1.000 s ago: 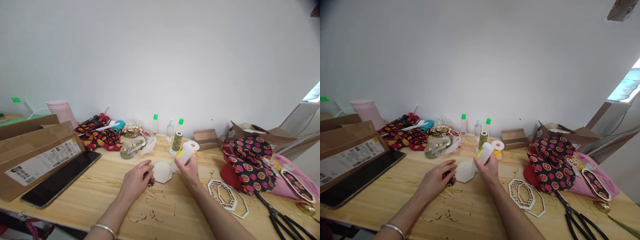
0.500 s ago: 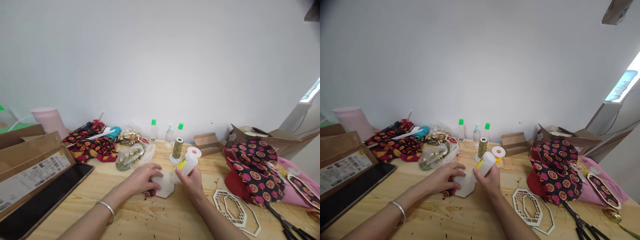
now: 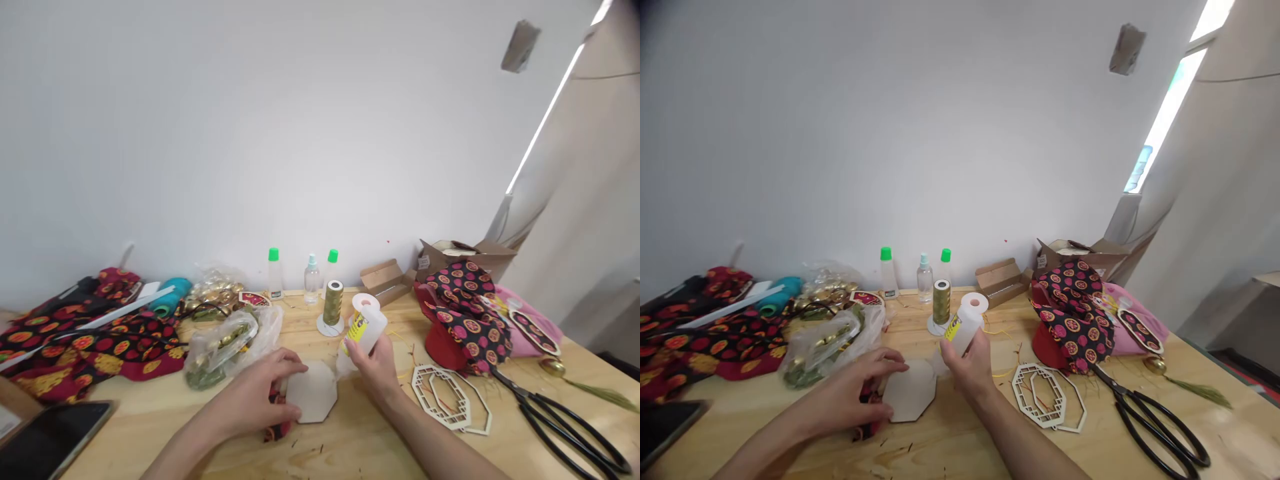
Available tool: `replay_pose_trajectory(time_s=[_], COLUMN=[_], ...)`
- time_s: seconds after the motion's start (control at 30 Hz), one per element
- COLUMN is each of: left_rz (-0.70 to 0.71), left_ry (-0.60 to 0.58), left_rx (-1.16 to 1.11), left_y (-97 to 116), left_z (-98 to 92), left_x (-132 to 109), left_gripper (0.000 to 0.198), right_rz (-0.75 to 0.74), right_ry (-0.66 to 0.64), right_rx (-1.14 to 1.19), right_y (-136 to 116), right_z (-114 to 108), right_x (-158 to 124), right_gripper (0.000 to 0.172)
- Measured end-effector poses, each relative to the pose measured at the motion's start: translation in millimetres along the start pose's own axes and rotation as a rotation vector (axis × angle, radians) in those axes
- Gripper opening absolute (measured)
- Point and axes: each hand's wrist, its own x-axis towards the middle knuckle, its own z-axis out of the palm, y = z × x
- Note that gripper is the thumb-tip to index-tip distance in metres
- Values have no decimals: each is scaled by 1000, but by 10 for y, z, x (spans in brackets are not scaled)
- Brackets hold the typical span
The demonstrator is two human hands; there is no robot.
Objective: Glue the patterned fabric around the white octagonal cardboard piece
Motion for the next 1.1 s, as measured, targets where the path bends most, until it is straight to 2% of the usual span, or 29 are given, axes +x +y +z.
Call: replay_pose_trajectory(time_s=[0.2,0.4,0.63,0.87,0.97,1.1], left_rz=[11,5,14,-1,-14,-13], left_ry=[46,62,88,125,111,145], left_rx=[39,15,58,239,268,287], left_y=[-7,-20,35,142,119,26], left_z=[42,35,41,157,175,109], left_x=[-10,8,0,-30,-12,16], left_gripper=[50,47,36,69,68,58], right_rz=[81,28,-32,-68,-79,-83], right_ry=[50,-21,30,16,-7,-28], right_rx=[6,-63,-131,-103,-102,-110], right_y=[46,58,46,23,24,6], right_z=[56,100,-16,-42,-5,24], right_x=[84,49,58,40,30,33], right_gripper=[29,26,27,23,21,19])
